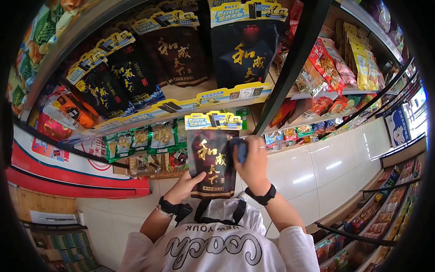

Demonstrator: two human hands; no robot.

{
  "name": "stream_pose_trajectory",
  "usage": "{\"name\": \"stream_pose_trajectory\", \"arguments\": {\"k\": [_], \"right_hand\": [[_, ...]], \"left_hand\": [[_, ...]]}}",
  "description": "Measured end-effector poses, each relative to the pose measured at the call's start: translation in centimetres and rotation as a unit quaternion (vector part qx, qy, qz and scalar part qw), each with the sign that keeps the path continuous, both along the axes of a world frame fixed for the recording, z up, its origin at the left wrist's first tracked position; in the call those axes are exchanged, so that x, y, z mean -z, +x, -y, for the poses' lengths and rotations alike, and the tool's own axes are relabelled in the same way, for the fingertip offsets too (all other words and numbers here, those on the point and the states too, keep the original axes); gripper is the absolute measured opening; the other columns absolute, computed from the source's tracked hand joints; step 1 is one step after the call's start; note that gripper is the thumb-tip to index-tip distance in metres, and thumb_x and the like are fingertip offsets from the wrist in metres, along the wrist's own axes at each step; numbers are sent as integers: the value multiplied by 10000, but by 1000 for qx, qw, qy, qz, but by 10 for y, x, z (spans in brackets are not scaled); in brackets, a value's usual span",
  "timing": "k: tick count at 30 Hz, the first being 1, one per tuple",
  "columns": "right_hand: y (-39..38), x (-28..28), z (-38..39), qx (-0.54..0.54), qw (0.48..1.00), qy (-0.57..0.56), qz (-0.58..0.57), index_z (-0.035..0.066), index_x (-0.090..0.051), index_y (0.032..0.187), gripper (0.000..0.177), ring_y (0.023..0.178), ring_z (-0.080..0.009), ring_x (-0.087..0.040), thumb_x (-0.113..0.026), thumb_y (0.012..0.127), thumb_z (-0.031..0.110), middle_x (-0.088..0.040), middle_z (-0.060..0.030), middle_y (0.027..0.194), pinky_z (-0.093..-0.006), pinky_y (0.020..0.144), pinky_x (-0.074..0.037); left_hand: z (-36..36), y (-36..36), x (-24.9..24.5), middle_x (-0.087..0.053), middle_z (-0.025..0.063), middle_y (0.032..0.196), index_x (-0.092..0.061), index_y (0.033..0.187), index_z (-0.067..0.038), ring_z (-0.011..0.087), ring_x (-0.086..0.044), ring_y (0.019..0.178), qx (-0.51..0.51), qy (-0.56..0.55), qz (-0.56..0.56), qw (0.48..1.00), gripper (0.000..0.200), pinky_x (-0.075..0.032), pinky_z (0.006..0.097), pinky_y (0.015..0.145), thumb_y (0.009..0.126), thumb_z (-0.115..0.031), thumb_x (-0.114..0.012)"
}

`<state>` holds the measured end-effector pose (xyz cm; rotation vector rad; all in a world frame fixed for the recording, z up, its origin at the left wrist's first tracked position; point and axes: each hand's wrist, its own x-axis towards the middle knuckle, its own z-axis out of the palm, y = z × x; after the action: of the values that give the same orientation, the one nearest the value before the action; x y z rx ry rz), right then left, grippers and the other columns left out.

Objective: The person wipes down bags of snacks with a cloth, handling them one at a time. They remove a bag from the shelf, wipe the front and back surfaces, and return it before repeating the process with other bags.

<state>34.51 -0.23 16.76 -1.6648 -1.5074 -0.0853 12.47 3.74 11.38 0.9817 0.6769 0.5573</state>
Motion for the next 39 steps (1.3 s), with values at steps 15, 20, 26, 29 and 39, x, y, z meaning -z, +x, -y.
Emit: {"name": "stream_pose_trajectory", "arguments": {"k": [15, 20, 26, 29, 39], "right_hand": [[-40, -15, 12, -345, 931, 6, 122, 31, -621, 1033, 431, 937, -326, -579, -674, 605, 17, -600, -113, 998, -402, 873, -501], [-14, -41, -17, -172, 982, 20, 77, 39, -636, 1008, 426, 910, -322, -569, -666, 584, 20, -618, -95, 1021, -416, 809, -500], [-24, -14, 12, -316, 937, 35, 147, 37, -633, 1019, 415, 901, -291, -575, -651, 607, 78, -627, -82, 1023, -398, 791, -509], [-10, -35, -4, -153, 985, 50, 67, 60, -623, 1018, 400, 880, -302, -573, -658, 620, 59, -632, -84, 1005, -392, 742, -499], [-2, 15, 42, -310, 943, -17, 124, 81, -657, 1031, 351, 863, -257, -574, -618, 682, 80, -637, -27, 1046, -354, 731, -517]], "left_hand": [[15, 9, -3, -605, 107, 1198, -516, 1244, 21, 205, -562, 1140, 55, 273, -112, 954, 342, -424, 337, 993, 912, -48, -556], [11, 16, -13, -668, 32, 1053, -581, 1178, 3, 112, -612, 943, 57, 195, -65, 977, 252, -499, 293, 858, 988, -159, -546], [10, 9, 8, -613, 71, 1176, -513, 1256, 4, 137, -567, 1081, 40, 238, -65, 968, 324, -454, 312, 947, 944, -66, -561], [9, 8, -2, -624, 51, 1139, -540, 1220, 14, 124, -585, 1018, 55, 153, -56, 985, 280, -485, 295, 888, 979, -129, -550], [17, 19, 1, -614, 48, 1158, -495, 1286, -39, 143, -605, 1021, -78, -124, 45, 988, 370, -502, 303, 889, 1018, -294, -493]]}}
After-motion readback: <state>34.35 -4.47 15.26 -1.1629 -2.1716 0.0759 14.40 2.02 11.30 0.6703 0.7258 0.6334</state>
